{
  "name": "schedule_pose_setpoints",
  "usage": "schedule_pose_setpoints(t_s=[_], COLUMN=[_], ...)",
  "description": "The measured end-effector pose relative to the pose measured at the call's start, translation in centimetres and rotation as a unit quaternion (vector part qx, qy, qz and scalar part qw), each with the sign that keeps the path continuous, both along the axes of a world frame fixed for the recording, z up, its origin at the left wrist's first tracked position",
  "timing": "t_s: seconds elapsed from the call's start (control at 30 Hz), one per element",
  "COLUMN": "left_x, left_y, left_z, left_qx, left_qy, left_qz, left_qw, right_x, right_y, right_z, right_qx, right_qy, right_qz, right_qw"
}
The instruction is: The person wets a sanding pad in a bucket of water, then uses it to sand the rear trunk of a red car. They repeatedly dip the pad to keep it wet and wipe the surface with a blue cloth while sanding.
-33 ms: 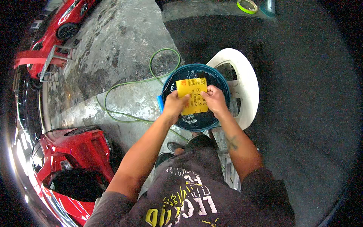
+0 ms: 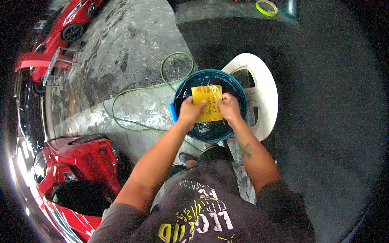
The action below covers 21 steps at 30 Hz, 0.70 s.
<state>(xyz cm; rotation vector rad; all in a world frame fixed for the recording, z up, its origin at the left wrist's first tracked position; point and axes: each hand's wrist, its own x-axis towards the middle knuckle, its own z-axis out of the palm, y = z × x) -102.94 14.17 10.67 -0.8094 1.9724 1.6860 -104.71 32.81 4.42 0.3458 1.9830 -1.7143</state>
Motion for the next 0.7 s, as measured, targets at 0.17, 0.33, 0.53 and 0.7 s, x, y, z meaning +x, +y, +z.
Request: schedule_pose_setpoints(t_s=[0.17,0.33,0.53,0.7], left_x=[-2.4,-2.6,-2.1,-2.8], left_y=[2.2,1.6,0.0,-1.7], left_z=[-10.0,-12.8,-9.1,-2.4], left_qx=[-0.24,-0.25,-0.033,0.089], left_qy=[-0.059,-0.084,-0.055,-0.062], left_qz=[-0.028,-0.049,0.004,-0.047], left_qw=[0.969,0.963,0.998,0.993], right_x=[-0.6,-0.2,-0.2,0.0], right_y=[-2.6,-2.1,0.3,1.2], right_z=[-7.5,-10.5,-3.4,1.2], right_qx=[0.162,0.234,-0.05,-0.105], right_qy=[0.046,0.07,-0.123,-0.132], right_qz=[-0.01,0.031,0.006,-0.034], right_qw=[0.986,0.969,0.991,0.985])
